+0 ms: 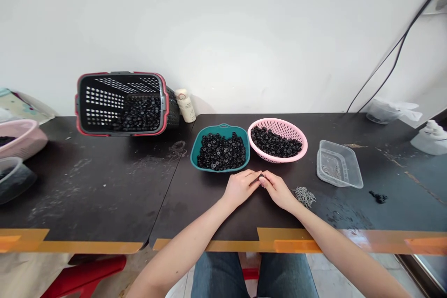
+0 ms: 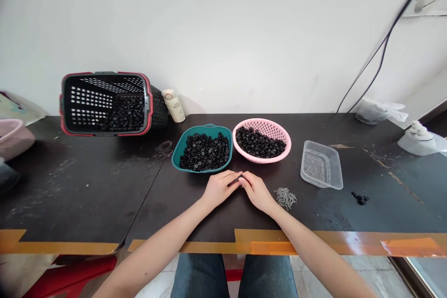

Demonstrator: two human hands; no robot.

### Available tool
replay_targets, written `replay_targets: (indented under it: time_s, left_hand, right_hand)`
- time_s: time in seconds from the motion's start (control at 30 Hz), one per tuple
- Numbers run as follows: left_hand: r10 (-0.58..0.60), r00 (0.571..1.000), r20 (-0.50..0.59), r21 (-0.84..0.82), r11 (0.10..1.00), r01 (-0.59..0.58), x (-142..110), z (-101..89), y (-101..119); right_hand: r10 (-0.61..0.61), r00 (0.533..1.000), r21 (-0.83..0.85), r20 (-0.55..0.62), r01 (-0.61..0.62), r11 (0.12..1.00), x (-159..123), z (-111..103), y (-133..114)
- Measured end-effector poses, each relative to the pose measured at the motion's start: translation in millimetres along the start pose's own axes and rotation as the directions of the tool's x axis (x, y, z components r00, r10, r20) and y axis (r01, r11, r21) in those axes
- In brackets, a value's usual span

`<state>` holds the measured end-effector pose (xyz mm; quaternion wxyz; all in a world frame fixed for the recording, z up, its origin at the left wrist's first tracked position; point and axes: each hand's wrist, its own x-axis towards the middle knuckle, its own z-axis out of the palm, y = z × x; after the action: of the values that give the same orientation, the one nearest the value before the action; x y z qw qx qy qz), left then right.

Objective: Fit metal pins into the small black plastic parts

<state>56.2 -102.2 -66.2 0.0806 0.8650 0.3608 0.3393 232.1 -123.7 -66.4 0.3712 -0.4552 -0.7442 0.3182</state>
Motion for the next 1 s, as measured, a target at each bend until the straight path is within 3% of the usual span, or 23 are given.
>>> replay_targets:
  time_s: [0.2, 0.3, 0.37, 0.43, 0.53, 0.6, 0.63, 0.7, 0.8, 0.9, 1.0]
  left_hand:
    - [-0.087, 0.995, 0.045, -0.062, 0.994, 0.09, 2, -4.8, 9]
    - [-0.099, 0.992, 0.081, -0.007, 0.995, 0.1, 2, -5.5, 14]
    - [-0.054, 0.994, 0.095, 0.026, 0.998, 0.052, 0, -4.3, 17]
    - [0.042, 0.996, 0.075, 0.043, 0.998, -0.045, -1, -3.8, 20]
    - [0.206, 0.978, -0.035, 0.09, 0.975, -0.203, -1, -11.3, 26]
    - [0.242, 0.966, -0.094, 0.152, 0.962, -0.227, 4, -25.5, 26]
    - [0.214, 0.97, -0.113, 0.192, 0.963, -0.19, 8, -35.5, 25]
    - [0.037, 0.986, -0.165, 0.288, 0.957, 0.012, 16, -59.7, 16]
    - [-0.291, 0.937, -0.193, 0.435, 0.831, 0.348, 23, -97.3, -9]
    - [-0.518, 0.855, -0.031, 0.513, 0.725, 0.459, 24, -122.2, -36]
    - [-0.652, 0.737, 0.175, 0.505, 0.702, 0.502, 26, -129.4, -50]
  right_hand:
    - [0.087, 0.995, 0.08, 0.057, -0.091, 0.993, 0, -5, -4]
    - [0.111, 0.993, 0.028, -0.025, -0.111, 0.993, 0, -13, -6]
    - [0.143, 0.984, 0.005, -0.107, -0.143, 0.99, 0, -18, -5]
    - [0.157, 0.981, -0.015, -0.112, -0.16, 0.987, 2, -20, -2]
    - [0.091, 0.996, -0.087, 0.011, -0.09, 0.992, 4, -16, 1]
    - [0.028, 0.993, -0.149, 0.112, -0.011, 0.989, 5, -10, -1]
    - [0.002, 0.988, -0.175, 0.156, 0.026, 0.984, 4, -6, -3]
    - [-0.042, 0.972, -0.217, 0.229, 0.093, 0.972, 4, 3, -9]
    - [-0.095, 0.947, -0.323, 0.308, 0.198, 0.926, 6, 18, -24]
    - [-0.121, 0.921, -0.479, 0.37, 0.301, 0.825, 12, 39, -41]
    - [-0.16, 0.893, -0.56, 0.421, 0.395, 0.729, 22, 67, -57]
